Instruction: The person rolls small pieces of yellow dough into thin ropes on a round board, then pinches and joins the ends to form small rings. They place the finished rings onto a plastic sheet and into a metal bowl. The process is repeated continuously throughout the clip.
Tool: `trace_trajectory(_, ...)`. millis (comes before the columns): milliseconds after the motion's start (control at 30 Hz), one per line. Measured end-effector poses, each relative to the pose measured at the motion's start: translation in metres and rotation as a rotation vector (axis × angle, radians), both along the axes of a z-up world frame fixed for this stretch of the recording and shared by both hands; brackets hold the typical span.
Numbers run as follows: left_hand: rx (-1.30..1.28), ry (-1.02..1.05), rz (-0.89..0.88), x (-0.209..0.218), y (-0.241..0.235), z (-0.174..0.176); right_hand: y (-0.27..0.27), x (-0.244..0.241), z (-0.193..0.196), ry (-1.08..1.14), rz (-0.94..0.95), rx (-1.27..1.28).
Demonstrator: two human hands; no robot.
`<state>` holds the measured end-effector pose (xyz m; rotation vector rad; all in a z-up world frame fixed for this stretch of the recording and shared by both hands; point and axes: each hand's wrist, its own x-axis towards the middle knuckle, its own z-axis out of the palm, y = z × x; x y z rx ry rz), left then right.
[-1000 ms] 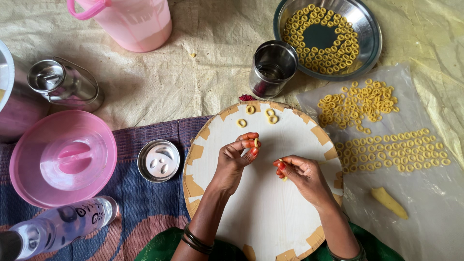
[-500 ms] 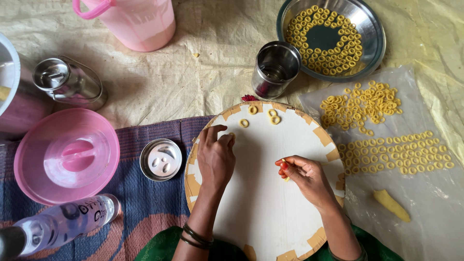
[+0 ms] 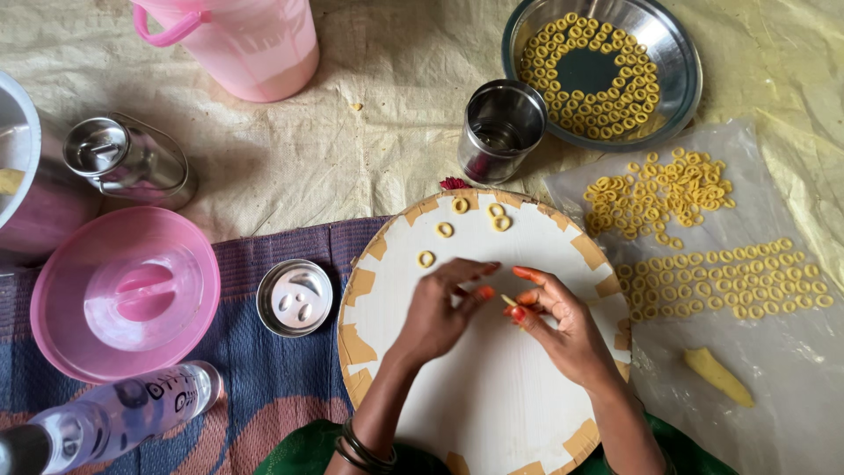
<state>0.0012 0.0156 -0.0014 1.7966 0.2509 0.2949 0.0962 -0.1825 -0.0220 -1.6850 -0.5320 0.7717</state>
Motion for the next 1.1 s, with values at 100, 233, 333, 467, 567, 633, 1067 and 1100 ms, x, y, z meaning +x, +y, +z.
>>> trace_trajectory(100,0.037,0.093,-0.091,-0.002,-0.005,0.004,0.003,-0.004,0.008,-0.033,-0.002,-0.100)
trace_trajectory(233,0.129,0.105,-0.091,-0.001,-0.006,0.004,0.006,-0.005,0.014,-0.106,0.002,-0.134)
trace_trajectory(333,0.102,0.071,-0.044,0.000,-0.006,-0.002,0.007,-0.006,0.011,-0.250,0.018,-0.145)
trace_trajectory(467,0.007,0.024,0.041,0.002,-0.001,-0.008,0.010,-0.002,0.004,-0.637,0.040,-0.391)
trace_trajectory(567,-0.034,0.114,0.067,0.003,-0.002,-0.011,0.010,-0.001,0.002,-0.413,-0.091,-0.300)
trace_trajectory(633,-0.074,0.167,0.044,0.003,-0.001,-0.011,0.009,0.001,0.005,-0.346,-0.133,-0.200)
trace_trajectory(1067,-0.529,0.172,-0.154,0.001,-0.007,-0.014,0.003,0.006,-0.002,-0.090,-0.107,0.067)
trace_trajectory(1100,-0.547,0.134,-0.149,0.000,-0.009,-0.014,0.003,0.004,-0.004,-0.119,-0.103,0.063)
